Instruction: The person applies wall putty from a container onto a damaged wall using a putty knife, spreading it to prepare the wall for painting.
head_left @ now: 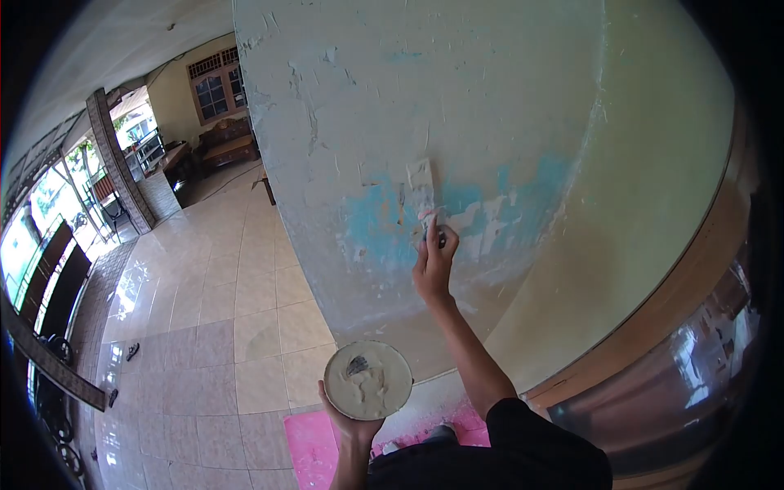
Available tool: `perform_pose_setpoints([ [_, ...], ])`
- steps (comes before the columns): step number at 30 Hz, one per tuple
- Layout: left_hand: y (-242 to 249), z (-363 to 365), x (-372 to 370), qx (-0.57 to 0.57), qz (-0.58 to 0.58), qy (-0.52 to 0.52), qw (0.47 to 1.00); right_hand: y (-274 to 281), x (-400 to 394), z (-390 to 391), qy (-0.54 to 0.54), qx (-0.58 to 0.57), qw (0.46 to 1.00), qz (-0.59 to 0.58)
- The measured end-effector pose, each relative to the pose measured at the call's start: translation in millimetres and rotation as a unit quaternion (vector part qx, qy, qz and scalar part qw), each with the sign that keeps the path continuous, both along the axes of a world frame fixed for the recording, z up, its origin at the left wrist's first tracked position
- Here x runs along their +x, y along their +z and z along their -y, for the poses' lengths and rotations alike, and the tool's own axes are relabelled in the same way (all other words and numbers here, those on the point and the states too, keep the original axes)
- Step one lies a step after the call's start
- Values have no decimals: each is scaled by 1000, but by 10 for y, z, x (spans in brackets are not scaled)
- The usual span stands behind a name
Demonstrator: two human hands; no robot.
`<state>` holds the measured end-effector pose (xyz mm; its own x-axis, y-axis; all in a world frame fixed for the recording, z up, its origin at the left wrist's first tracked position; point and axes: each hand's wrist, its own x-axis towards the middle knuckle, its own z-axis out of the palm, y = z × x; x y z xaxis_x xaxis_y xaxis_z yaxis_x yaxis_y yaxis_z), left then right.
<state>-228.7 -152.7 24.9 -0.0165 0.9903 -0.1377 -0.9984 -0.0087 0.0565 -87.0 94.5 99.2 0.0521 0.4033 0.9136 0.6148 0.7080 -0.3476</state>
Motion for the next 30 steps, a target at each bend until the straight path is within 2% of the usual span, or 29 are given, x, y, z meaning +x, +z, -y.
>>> perform_pose_setpoints([
  [3, 2, 14, 7, -18, -15, 6, 1000, 463, -65, -99, -5, 51, 999, -15],
  [6, -9, 9, 9, -21, -11, 6, 1000, 673, -112, -218, -25, 39, 999, 12],
  [11, 0, 0, 17, -8, -19, 6, 1000, 71, -47, -81, -29, 16, 999, 21],
  [13, 3, 0, 24, -11, -18, 8, 1000, -52, 12, -46, 18, 0, 1000, -10],
  [17, 34, 24, 28, -21, -12, -1, 1000, 538, 8, -198, -20, 67, 997, -16],
  [20, -3, 9, 24, -22, -10, -1, 1000, 676, -3, -292, -26, 49, 998, -14],
  [24, 3, 7, 40, -11, -25, -1, 1000, 32, 68, -168, -40, 24, 999, 13],
  [26, 12, 0, 40, -5, -21, 1, 1000, -108, 87, -46, 14, -9, 1000, -9],
  [28, 7, 17, 43, -5, -18, 0, 1000, 13, 102, -85, 10, -11, 1000, -10],
  [30, 4, 21, 39, -31, -5, 11, 999, 392, 51, -184, -11, 61, 998, -9],
])
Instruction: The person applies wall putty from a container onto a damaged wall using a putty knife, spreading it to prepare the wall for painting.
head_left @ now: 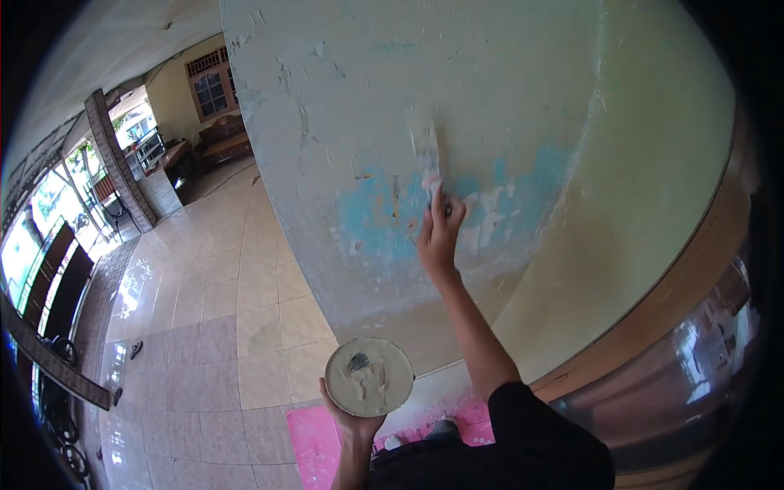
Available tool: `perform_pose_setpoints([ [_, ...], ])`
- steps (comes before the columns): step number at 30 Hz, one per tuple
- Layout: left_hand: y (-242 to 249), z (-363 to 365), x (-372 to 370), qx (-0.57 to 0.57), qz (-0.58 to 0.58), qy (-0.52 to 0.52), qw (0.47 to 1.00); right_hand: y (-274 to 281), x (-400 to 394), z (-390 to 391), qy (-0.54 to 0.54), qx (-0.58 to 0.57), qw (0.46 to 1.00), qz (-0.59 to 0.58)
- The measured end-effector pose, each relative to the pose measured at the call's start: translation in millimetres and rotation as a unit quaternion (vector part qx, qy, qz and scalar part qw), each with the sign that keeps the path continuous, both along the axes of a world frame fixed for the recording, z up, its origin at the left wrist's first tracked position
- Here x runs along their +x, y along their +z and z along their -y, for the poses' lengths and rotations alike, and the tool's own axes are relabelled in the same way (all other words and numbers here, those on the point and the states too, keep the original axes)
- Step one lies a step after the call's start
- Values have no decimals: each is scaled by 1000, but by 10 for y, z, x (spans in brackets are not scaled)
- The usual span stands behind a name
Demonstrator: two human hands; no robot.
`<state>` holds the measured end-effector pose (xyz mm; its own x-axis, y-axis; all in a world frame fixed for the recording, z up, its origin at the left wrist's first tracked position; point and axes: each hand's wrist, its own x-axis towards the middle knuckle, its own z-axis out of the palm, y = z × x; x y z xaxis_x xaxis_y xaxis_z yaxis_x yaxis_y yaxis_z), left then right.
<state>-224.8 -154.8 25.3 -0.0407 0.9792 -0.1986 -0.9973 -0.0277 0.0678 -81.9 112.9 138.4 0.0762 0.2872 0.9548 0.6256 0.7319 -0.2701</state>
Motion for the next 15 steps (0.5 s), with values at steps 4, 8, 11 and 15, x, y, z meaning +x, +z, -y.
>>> perform_pose_setpoints([
  [4, 24, -2, 17, 20, 12, -6, 1000, 208, -54, -117, -13, -12, 1000, 5],
  [8, -7, -6, 14, 19, -11, 2, 1000, -551, 32, 27, -13, -43, 999, 16],
  [11, -27, -21, 12, 22, -8, 8, 1000, -762, 92, 142, 34, -87, 996, 12],
  [15, 24, 10, 23, 7, -5, 2, 1000, -166, 34, 0, 4, -6, 1000, -4],
])
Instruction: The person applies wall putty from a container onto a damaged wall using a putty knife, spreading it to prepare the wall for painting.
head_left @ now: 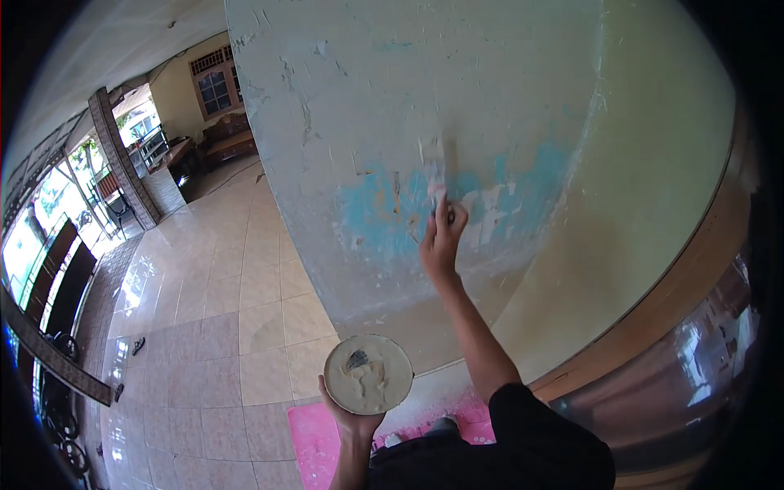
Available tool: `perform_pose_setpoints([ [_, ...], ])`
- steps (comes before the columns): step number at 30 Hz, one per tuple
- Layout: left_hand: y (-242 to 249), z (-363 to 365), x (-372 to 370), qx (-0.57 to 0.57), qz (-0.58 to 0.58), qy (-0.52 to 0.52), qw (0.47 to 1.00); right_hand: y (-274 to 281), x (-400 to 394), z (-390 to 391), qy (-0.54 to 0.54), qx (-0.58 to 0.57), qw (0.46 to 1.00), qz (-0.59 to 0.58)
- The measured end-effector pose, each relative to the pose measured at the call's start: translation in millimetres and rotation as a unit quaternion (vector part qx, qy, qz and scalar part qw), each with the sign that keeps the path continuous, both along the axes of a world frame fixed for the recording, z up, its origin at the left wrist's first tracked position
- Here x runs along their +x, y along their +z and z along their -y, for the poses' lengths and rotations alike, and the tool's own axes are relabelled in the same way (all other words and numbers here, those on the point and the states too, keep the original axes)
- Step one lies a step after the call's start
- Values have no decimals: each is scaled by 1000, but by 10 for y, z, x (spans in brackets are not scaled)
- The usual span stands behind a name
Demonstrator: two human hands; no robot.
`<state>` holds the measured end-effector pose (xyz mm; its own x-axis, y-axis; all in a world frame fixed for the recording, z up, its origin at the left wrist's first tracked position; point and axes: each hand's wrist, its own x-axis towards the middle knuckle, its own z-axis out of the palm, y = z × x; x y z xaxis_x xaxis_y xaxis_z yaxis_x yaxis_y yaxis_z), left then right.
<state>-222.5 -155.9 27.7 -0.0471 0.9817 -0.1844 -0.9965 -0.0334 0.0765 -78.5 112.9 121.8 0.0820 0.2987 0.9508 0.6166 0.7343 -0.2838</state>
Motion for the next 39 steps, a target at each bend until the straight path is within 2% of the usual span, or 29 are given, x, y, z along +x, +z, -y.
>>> perform_pose_setpoints([
  [1, -2, -1, 5, -1, 0, -1, 1000, 154, -31, -63, -10, 29, 999, -10],
  [4, -3, -13, 13, 3, 2, 4, 1000, 209, -84, -228, 0, 1, 1000, -14],
  [7, -8, -2, 12, -2, -4, 7, 1000, -149, -87, -160, -17, -51, 998, 16],
  [9, -49, -17, 4, 13, 1, 3, 1000, -459, -41, -36, -23, -45, 998, 23],
  [12, -63, -26, 16, 21, -11, -1, 1000, -657, 4, 20, 23, -75, 997, -8],
  [17, -4, -15, 32, 14, -7, -2, 1000, 98, -88, -186, -10, 23, 1000, -10],
  [20, -14, -22, 44, 28, -1, -2, 1000, 215, -130, -221, -22, -1, 1000, 1],
  [23, 13, -26, 60, 38, -4, -2, 999, -251, -120, -75, -29, -45, 998, 13],
  [25, 29, -12, 66, 36, -8, -2, 999, -641, -35, 220, 5, -110, 994, 12],
  [27, 43, -18, 64, 29, 4, 7, 1000, -960, 82, 621, 58, -130, 988, -55],
  [30, 197, 11, 114, 18, 1, 24, 1000, -904, 388, 1305, 39, -108, 991, -69],
  [32, 217, -10, 110, 24, 4, 9, 1000, -818, 565, 1650, 107, -183, 963, -166],
  [33, 229, -1, 96, 33, 4, 0, 999, -706, 647, 1831, 100, -187, 963, -165],
  [35, 313, 10, 74, 29, 27, -17, 999, -475, 747, 2179, 280, -341, 841, -313],
  [36, 354, 10, 59, 40, 24, -41, 998, -390, 724, 2271, 301, -347, 821, -338],
  [37, 391, 14, 45, 50, 22, -65, 996, -282, 769, 2361, 295, -353, 821, -339],
  [39, 442, 12, 12, 32, 5, -70, 997, -48, 888, 2521, 366, -526, 717, -275],
])
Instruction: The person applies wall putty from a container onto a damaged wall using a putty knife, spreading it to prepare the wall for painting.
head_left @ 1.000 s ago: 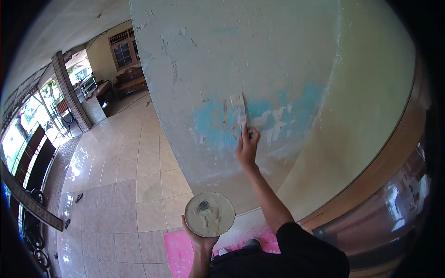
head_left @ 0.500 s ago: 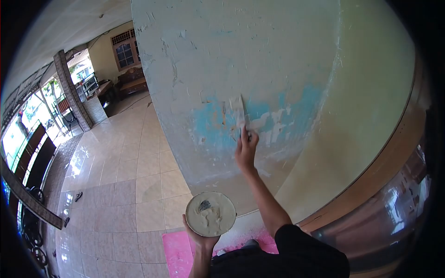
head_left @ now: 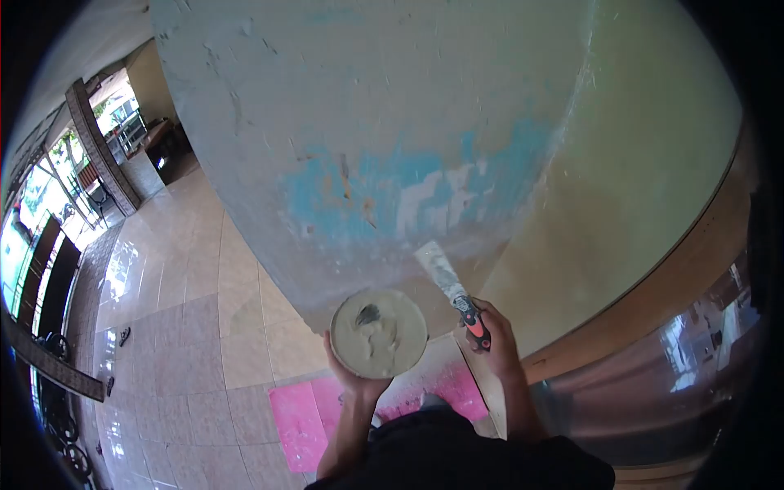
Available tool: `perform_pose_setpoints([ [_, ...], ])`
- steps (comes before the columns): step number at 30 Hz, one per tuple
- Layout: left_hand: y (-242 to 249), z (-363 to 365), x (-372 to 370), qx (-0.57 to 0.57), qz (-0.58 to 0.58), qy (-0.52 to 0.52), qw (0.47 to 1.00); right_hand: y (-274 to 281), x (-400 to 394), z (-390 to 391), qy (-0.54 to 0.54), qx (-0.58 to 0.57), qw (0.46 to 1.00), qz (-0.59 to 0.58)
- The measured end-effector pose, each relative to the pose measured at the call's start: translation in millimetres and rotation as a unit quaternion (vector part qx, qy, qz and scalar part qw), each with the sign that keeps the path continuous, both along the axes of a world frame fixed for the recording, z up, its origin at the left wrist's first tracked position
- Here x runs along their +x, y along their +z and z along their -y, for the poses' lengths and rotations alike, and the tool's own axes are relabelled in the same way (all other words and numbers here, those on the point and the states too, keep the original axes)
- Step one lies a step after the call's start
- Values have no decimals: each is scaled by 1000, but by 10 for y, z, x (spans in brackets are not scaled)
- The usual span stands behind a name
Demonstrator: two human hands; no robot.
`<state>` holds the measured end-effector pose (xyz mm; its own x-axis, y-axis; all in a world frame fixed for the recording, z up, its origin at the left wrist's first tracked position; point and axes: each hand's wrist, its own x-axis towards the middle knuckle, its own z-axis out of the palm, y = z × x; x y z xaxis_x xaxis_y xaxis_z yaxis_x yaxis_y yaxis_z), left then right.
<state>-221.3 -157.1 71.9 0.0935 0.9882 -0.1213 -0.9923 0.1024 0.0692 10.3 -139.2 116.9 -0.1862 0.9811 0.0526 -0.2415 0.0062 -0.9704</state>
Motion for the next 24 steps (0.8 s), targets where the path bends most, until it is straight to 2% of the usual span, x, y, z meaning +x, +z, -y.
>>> perform_pose_setpoints([
  [1, -54, -20, -32, 20, 12, -17, 1000, 138, -70, 65, -1, -26, 998, 59],
  [2, -84, -19, -55, 40, 25, -34, 998, 176, -89, 98, -3, -38, 997, 60],
  [4, -47, -28, -89, 31, 27, -52, 998, 223, -58, 118, 98, 40, 975, 196],
  [6, 6, -22, -92, 30, 28, -67, 997, 302, -38, 127, 106, -7, 974, 200],
  [8, 34, -29, -91, 19, 7, -78, 997, 337, -13, 84, 139, 79, 954, 255],
  [11, -63, -42, -113, 15, 16, -86, 996, 524, 45, 32, 150, 37, 935, 321],
  [12, -73, -45, -112, 20, 14, -94, 995, 552, 77, 7, 152, 33, 934, 320],
  [14, -121, -65, -114, 38, 46, -99, 993, 598, 122, -55, 180, -57, 924, 332],
  [17, -201, -82, -123, 54, 70, -110, 990, 648, 26, -122, 195, -79, 902, 376],
  [18, -222, -80, -110, 37, 51, -111, 992, 574, 5, -151, 199, -79, 901, 376],
  [20, -225, -71, -70, 20, 32, -109, 993, 402, -27, -204, 212, 17, 914, 346],
  [24, -243, -65, -25, -4, 22, -100, 995, 357, -115, -266, 239, -14, 907, 347],
])
